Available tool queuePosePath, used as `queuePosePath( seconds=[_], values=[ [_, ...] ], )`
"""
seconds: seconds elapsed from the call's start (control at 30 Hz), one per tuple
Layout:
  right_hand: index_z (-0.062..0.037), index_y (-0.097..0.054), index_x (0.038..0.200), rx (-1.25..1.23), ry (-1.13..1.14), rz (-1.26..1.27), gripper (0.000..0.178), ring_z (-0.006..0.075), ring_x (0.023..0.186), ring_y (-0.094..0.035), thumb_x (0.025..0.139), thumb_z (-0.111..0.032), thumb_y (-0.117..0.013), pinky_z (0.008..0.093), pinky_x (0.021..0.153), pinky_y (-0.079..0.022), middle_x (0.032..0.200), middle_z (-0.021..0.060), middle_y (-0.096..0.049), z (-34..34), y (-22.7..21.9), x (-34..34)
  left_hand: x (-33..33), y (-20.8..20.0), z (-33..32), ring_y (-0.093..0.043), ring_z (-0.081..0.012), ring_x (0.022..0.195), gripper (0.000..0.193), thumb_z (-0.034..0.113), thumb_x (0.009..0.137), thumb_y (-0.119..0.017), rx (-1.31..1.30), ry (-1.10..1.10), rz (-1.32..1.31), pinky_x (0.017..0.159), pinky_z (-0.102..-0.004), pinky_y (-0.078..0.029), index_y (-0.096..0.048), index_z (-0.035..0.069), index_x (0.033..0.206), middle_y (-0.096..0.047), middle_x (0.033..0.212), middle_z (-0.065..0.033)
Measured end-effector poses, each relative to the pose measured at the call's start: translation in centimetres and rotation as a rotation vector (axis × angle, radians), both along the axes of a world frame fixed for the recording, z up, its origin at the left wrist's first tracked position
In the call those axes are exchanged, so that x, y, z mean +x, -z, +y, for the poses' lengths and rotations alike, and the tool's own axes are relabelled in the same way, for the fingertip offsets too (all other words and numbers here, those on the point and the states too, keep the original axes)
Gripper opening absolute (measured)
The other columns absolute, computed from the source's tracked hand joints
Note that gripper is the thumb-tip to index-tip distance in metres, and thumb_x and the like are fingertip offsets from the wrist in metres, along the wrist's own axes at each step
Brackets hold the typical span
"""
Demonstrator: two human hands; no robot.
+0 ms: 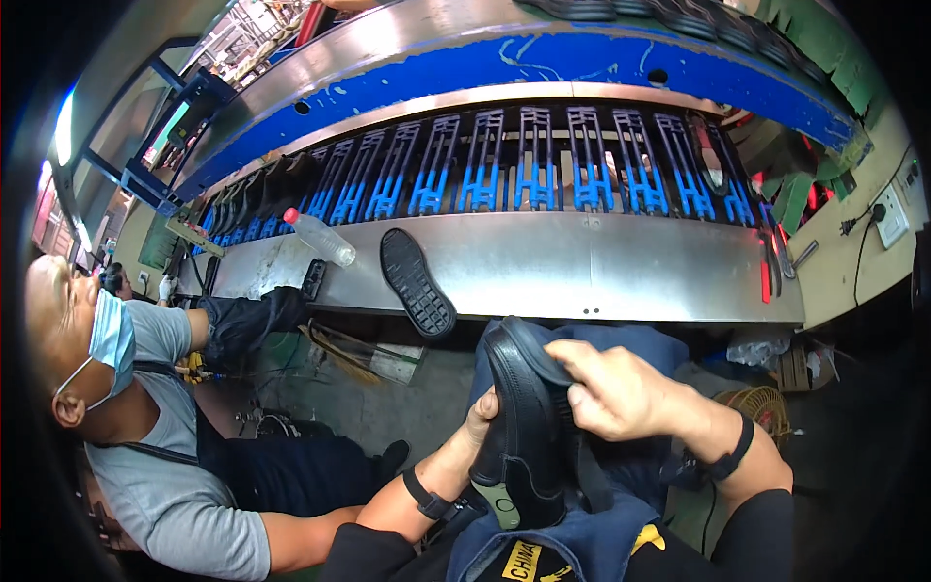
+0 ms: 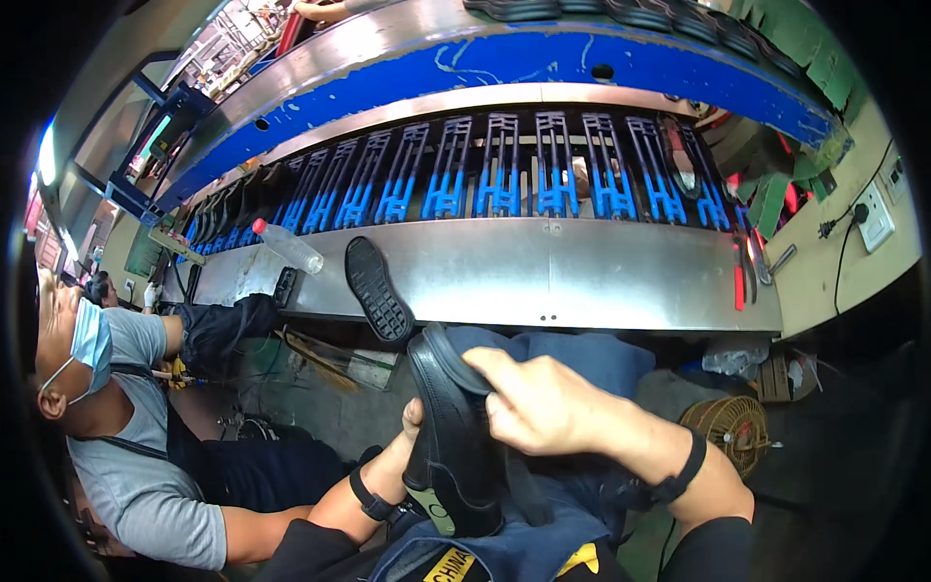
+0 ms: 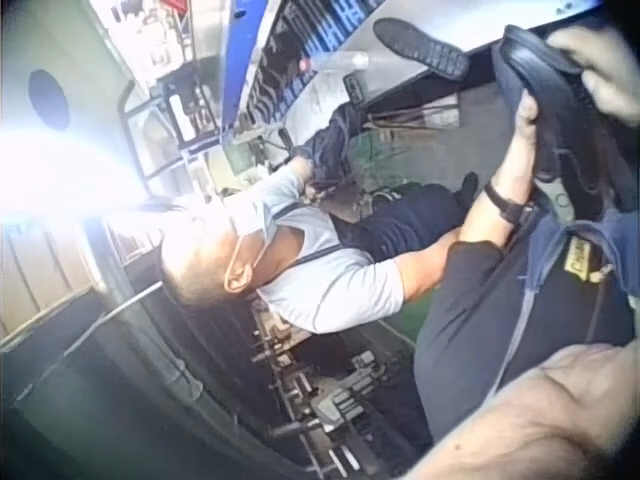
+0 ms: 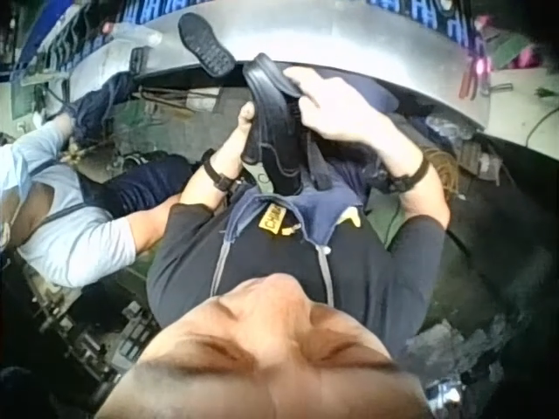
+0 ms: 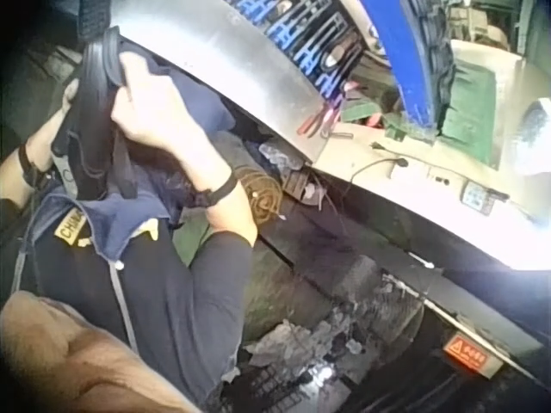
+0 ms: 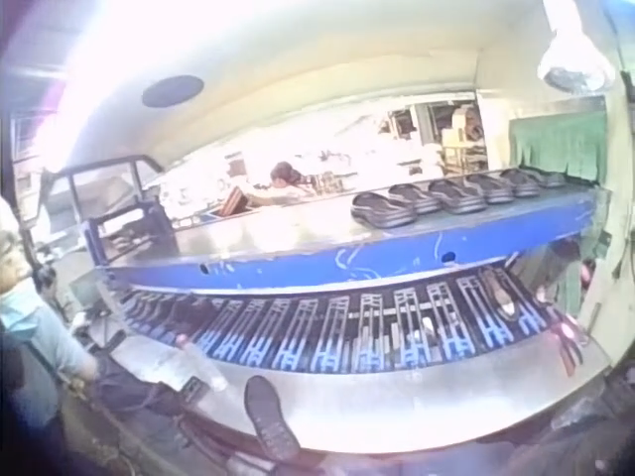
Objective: Fitting shoe uppers onto lasts and soles on a factory conveyor line.
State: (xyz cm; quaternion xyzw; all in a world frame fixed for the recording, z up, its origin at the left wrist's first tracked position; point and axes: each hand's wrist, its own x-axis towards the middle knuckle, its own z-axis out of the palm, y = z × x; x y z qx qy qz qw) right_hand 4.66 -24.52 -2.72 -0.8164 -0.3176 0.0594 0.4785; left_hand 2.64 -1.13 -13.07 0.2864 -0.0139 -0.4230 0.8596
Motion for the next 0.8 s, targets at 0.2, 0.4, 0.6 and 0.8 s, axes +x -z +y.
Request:
queuePosePath(
  seconds=[0.2,0.4,0.6,0.8],
  values=[
    [0.0084,-0.042,0.128,0.023,0.064,-0.079,0.053,0.0374,0.055,-0.063,0.084,-0.013,-0.063,0.0442,0.053,-0.05,0.063,0.0173,-0.059,0.1,0.2,-1.5,-0.1,-0.3,-1.6,-0.066,-0.0235,0.107,0.101,0.07,0.069,-0.078,0.027,0.001,-0.008,0.094,-0.0357,-0.057,-0.048,0.003,0.139,-0.063,0.116,-0.0105],
    [0.018,-0.027,0.143,-0.255,0.237,-0.051,0.083,0.0347,0.053,-0.064,0.078,-0.016,-0.067,0.0415,0.055,-0.053,0.061,0.0154,-0.06,1.5,1.5,-5.1,0.0,1.3,-1.8,-0.064,-0.0272,0.114,0.101,0.071,0.075,-0.072,0.125,-0.042,0.059,0.1,-0.0417,-0.055,-0.038,0.009,0.147,-0.058,0.129,-0.0133],
    [0.0092,-0.044,0.14,-0.369,0.316,-0.345,0.079,0.0417,0.114,-0.054,0.068,-0.004,-0.072,0.0458,0.093,-0.049,0.13,0.0297,-0.049,0.8,5.5,-12.5,2.3,0.8,-3.1,-0.068,-0.0272,0.105,0.068,0.055,0.096,-0.054,0.186,-0.152,0.071,0.091,-0.0383,-0.058,-0.052,-0.001,0.135,-0.064,0.122,-0.018],
    [-0.0168,-0.056,0.135,-0.059,0.004,-0.716,0.058,0.0383,0.132,-0.046,0.079,-0.009,-0.068,0.0517,0.106,-0.041,0.143,0.0183,-0.048,-0.9,4.8,-6.7,4.3,-2.5,-5.0,-0.066,-0.016,0.084,0.041,0.039,0.103,-0.055,0.503,-0.4,-0.003,0.075,-0.0311,-0.057,-0.059,0.002,0.122,-0.066,0.109,-0.0075]
  ],
)
